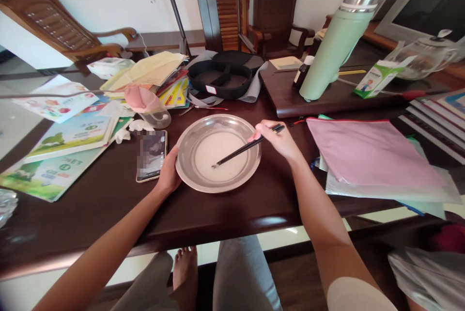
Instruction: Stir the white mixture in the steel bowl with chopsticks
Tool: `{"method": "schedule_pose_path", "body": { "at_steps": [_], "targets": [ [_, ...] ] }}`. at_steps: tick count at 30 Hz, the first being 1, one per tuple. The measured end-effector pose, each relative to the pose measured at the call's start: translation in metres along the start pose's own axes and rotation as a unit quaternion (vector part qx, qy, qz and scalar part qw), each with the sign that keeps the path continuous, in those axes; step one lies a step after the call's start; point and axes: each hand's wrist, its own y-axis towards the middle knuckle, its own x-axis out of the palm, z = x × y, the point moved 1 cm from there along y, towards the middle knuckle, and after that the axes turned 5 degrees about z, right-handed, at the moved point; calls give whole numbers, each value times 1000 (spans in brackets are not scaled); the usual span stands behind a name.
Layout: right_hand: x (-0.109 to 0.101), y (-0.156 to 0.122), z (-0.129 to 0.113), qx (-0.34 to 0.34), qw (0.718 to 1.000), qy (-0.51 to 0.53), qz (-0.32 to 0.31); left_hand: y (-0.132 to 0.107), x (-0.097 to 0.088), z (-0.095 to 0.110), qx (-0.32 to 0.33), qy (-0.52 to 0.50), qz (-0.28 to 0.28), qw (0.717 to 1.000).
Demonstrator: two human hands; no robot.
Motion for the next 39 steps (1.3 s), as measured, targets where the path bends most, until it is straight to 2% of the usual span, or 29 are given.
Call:
{"method": "schedule_pose_path", "body": {
  "at_steps": [2,6,8,12,14,18,20,26,29,32,34,37,39],
  "targets": [
    [3,0,-3,0,1000,-21,-14,0,0,-1,4,4,1,1000],
    [-4,1,-3,-15,997,-25,78,1,-1,-2,6,4,-1,1000],
    [-7,1,-1,-12,996,-7,92,1,-2,-2,4,3,0,1000],
    [1,0,0,14,1000,-4,5,1,-2,-2,0,2,1,1000],
    [4,0,-2,13,1000,-23,-13,1,-1,-2,1,2,1,1000],
    [-4,2,-3,-10,997,-22,79,1,-1,-2,0,3,1,1000],
    [-8,2,0,-15,995,7,102,1,-1,-1,1,5,4,1000],
    [4,0,-1,12,1000,-17,-6,0,0,0,4,5,4,1000],
    [1,1,-3,-7,998,-28,47,1,-1,-2,7,10,4,1000],
    [-7,2,0,-17,995,5,100,2,-3,-3,8,12,4,1000],
    [-7,2,2,-9,997,27,77,2,-3,-3,5,9,3,1000],
    [0,0,1,12,1000,18,-1,1,-2,-2,4,0,1,1000],
    [3,0,-2,9,1000,-11,-11,1,-2,-2,4,-3,-2,1000]
  ]
}}
